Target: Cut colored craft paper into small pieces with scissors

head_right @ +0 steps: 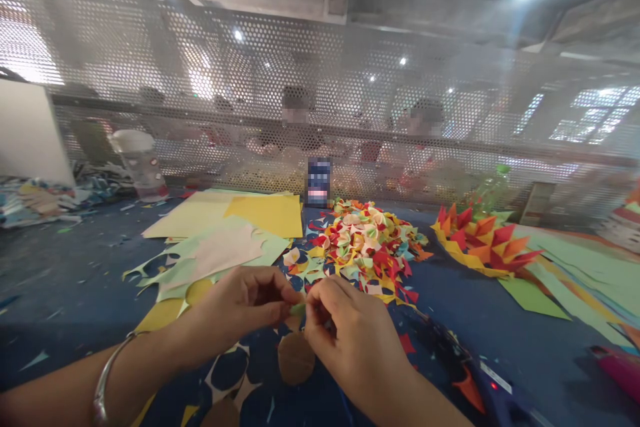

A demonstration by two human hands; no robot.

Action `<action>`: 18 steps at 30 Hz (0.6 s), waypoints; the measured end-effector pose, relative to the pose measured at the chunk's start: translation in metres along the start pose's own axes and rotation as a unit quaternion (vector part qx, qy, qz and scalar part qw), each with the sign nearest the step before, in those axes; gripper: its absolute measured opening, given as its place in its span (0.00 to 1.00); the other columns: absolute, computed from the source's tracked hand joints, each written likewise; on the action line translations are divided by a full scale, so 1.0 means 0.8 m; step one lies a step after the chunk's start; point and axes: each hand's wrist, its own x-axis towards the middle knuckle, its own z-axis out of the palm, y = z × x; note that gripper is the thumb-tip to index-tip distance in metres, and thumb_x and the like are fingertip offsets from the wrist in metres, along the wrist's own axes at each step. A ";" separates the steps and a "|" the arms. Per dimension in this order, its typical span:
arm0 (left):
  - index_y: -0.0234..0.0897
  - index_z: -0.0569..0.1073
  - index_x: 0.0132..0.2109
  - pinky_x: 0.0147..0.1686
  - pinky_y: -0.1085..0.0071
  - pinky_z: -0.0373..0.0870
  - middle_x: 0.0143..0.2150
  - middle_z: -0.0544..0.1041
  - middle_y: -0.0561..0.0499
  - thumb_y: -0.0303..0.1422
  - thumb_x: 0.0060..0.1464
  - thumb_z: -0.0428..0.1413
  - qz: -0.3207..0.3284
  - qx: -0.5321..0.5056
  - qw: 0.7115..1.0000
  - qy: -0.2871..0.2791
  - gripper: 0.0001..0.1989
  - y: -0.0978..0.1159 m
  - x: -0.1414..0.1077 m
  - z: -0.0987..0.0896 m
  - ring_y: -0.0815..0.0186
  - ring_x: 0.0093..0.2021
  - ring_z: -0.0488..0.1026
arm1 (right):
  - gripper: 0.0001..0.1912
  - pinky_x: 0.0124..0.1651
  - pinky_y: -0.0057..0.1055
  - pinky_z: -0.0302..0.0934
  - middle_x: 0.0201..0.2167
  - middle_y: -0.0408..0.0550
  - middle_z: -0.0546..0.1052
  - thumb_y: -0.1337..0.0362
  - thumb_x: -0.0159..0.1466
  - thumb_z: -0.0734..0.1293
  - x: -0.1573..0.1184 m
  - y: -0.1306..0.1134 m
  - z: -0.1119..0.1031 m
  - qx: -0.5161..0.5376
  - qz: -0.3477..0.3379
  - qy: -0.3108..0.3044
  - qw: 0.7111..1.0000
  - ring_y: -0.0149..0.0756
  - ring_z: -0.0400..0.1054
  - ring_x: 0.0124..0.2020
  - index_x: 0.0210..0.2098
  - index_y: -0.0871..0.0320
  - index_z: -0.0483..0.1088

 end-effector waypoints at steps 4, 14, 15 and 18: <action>0.34 0.72 0.36 0.31 0.70 0.66 0.29 0.75 0.51 0.31 0.47 0.60 -0.010 -0.029 1.000 0.004 0.08 0.005 -0.001 0.006 0.69 0.29 0.71 | 0.07 0.24 0.29 0.55 0.24 0.43 0.71 0.67 0.62 0.59 0.000 0.002 0.002 -0.022 -0.018 0.005 1.000 0.31 0.64 0.22 0.29 0.56 0.66; 0.36 0.65 0.38 0.31 0.70 0.67 0.29 0.71 0.56 0.30 0.47 0.62 0.008 -0.072 0.996 0.051 0.14 0.003 0.000 0.014 0.71 0.28 0.70 | 0.07 0.26 0.29 0.57 0.26 0.44 0.72 0.66 0.64 0.59 -0.003 -0.003 0.001 0.012 -0.004 -0.019 1.000 0.31 0.64 0.23 0.31 0.56 0.67; 0.36 0.64 0.37 0.30 0.71 0.67 0.29 0.70 0.56 0.31 0.47 0.61 0.012 -0.074 0.995 0.060 0.14 0.005 0.000 0.014 0.71 0.28 0.70 | 0.07 0.25 0.29 0.57 0.26 0.44 0.72 0.66 0.64 0.59 -0.002 -0.004 0.000 0.025 0.003 -0.018 1.000 0.30 0.64 0.23 0.31 0.56 0.67; 0.36 0.63 0.36 0.29 0.72 0.66 0.29 0.69 0.57 0.30 0.46 0.62 0.013 -0.085 0.994 0.072 0.14 0.010 0.001 0.013 0.72 0.27 0.69 | 0.07 0.25 0.28 0.58 0.26 0.43 0.73 0.65 0.64 0.60 -0.002 -0.005 -0.001 0.060 0.019 -0.012 0.998 0.30 0.64 0.22 0.35 0.56 0.69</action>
